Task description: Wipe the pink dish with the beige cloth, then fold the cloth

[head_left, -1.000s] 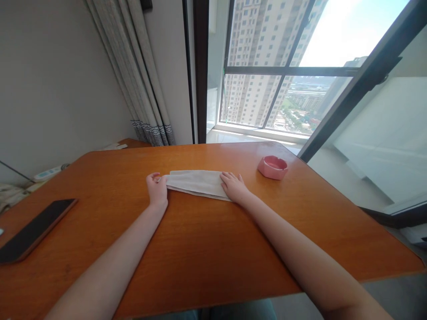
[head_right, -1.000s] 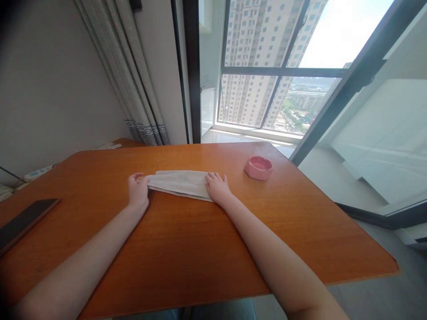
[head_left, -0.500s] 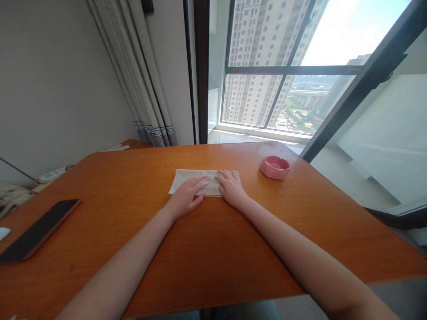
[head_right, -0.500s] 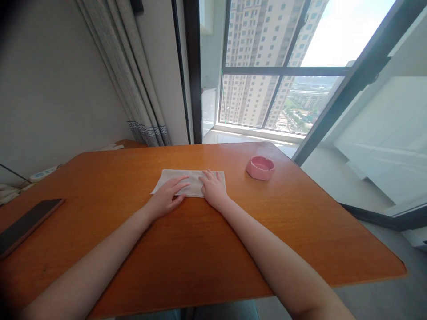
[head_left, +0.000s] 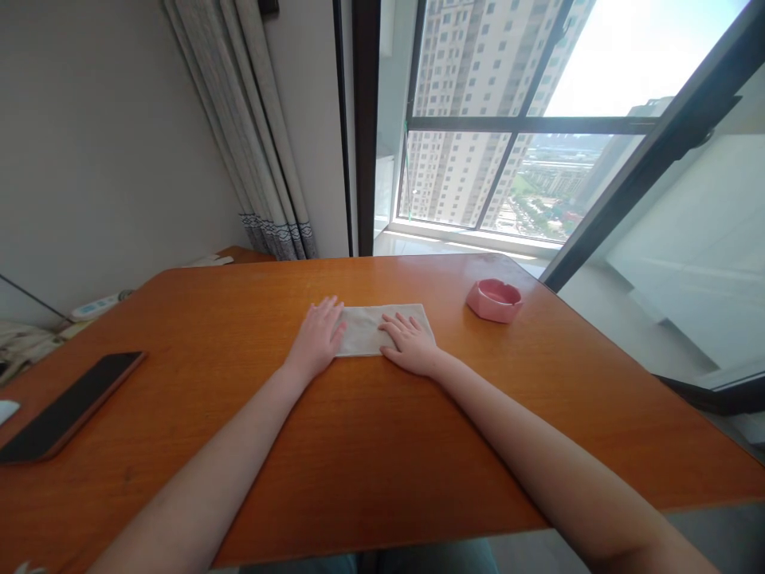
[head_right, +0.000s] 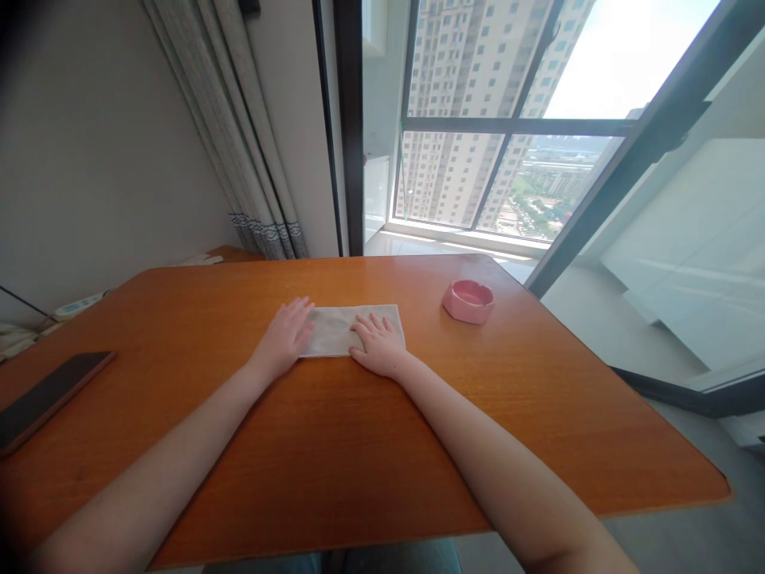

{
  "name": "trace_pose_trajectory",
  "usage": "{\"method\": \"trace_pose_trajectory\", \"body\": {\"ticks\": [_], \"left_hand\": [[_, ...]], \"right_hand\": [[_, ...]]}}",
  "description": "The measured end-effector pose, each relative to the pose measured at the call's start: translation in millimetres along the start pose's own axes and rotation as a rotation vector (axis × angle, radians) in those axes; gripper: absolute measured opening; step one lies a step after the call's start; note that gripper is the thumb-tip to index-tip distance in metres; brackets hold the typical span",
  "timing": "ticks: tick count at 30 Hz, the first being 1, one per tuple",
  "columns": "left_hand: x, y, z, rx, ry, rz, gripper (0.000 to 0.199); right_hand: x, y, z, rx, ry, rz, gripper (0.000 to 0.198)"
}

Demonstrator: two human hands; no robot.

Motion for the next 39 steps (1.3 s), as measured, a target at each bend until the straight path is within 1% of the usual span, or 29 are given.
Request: {"method": "trace_pose_trajectory", "body": {"ticks": [1, 2, 3, 4, 6, 8, 10, 12, 13, 18, 20, 22, 23, 25, 28, 29, 30, 31, 32, 33, 34, 35, 37, 39], "left_hand": [[-4.3, -1.7, 5.9, 0.084, -0.044, 0.053, 0.055], [-4.7, -4.0, 12.4, 0.162, -0.067, 0.071, 0.054], [-0.5, -5.8, 17.8, 0.211, -0.061, 0.047, 0.054], [8.0, -6.7, 21.4, 0.224, -0.028, -0.015, 0.054], [31.6, -7.7, 22.5, 0.182, 0.072, -0.193, 0.054], [53.4, -9.0, 17.4, 0.114, 0.153, -0.359, 0.057], [65.9, -9.2, 8.7, 0.031, 0.198, -0.454, 0.058], [68.4, -7.6, 0.6, -0.049, 0.206, -0.47, 0.053], [67.3, -6.6, -1.4, -0.068, 0.195, -0.463, 0.049], [58.5, -2.0, 5.2, -0.037, 0.044, -0.463, 0.031], [55.3, 0.1, 7.1, -0.054, -0.044, -0.462, 0.023], [54.2, 1.8, 7.2, -0.091, -0.186, -0.472, 0.017], [55.9, 2.1, 5.5, -0.133, -0.267, -0.498, 0.015], [66.4, 0.1, -1.6, -0.296, -0.426, -0.619, 0.015], [90.5, -12.3, -17.1, -0.675, -0.616, -0.891, 0.015], [95.2, -16.4, -22.9, -0.79, -0.647, -0.94, 0.015], [97.2, -19.5, -28.9, -0.884, -0.659, -0.959, 0.016], [95.6, -20.5, -35.4, -0.942, -0.648, -0.937, 0.017], [89.8, -18.9, -41.6, -0.955, -0.62, -0.869, 0.018], [79.6, -14.8, -46.4, -0.919, -0.589, -0.761, 0.018], [65.3, -9.4, -48.8, -0.844, -0.555, -0.629, 0.017], [47.2, -3.8, -48.1, -0.735, -0.519, -0.48, 0.016], [6.7, 3.3, -36.1, -0.455, -0.441, -0.203, 0.017], [-26.8, 2.7, -15.8, -0.172, -0.383, -0.03, 0.016]], "right_hand": [[-0.6, 0.9, -0.5, -0.024, 0.013, 0.018, 0.04], [-2.2, 1.8, -0.7, -0.049, 0.022, 0.046, 0.037], [-4.7, 2.7, -0.7, -0.075, 0.021, 0.081, 0.036], [-8.1, 3.3, -0.7, -0.1, 0.005, 0.124, 0.038], [-16.4, 3.1, -0.5, -0.136, -0.068, 0.217, 0.045], [-24.2, 1.3, 0.0, -0.139, -0.154, 0.309, 0.059], [-29.7, -1.0, -0.1, -0.125, -0.21, 0.382, 0.067], [-33.1, -2.7, -1.1, -0.11, -0.24, 0.431, 0.069], [-34.5, -3.2, -1.7, -0.106, -0.248, 0.449, 0.07], [-42.8, -3.2, -3.6, -0.112, -0.26, 0.488, 0.072], [-46.8, -2.8, -4.7, -0.133, -0.261, 0.497, 0.072], [-48.5, -1.4, -7.2, -0.171, -0.246, 0.477, 0.069], [-47.6, 0.0, -8.8, -0.195, -0.222, 0.445, 0.065], [-41.8, 3.3, -11.7, -0.237, -0.134, 0.334, 0.054], [-25.4, 6.9, -12.9, -0.243, 0.017, 0.101, 0.04], [-19.4, 7.0, -12.3, -0.229, 0.049, 0.028, 0.037], [-13.9, 6.8, -11.0, -0.206, 0.068, -0.034, 0.035], [-9.4, 6.3, -9.3, -0.179, 0.077, -0.076, 0.035], [-5.9, 5.6, -7.3, -0.147, 0.078, -0.099, 0.038], [-3.1, 5.0, -5.1, -0.113, 0.074, -0.109, 0.041], [-0.6, 4.2, -3.1, -0.08, 0.067, -0.111, 0.045], [2.0, 3.5, -1.5, -0.051, 0.059, -0.115, 0.048], [8.8, 1.9, -0.2, -0.02, 0.051, -0.142, 0.051], [16.7, 0.4, -0.8, -0.019, 0.05, -0.193, 0.048]]}}
Point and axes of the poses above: each hand's wrist, its own y-axis towards the middle knuckle, its own z-axis out of the palm, x = y × z, the point moved 6 cm from there along y, towards the middle knuckle, and after that the axes turned 12 degrees about -x, right-handed, at the moved point
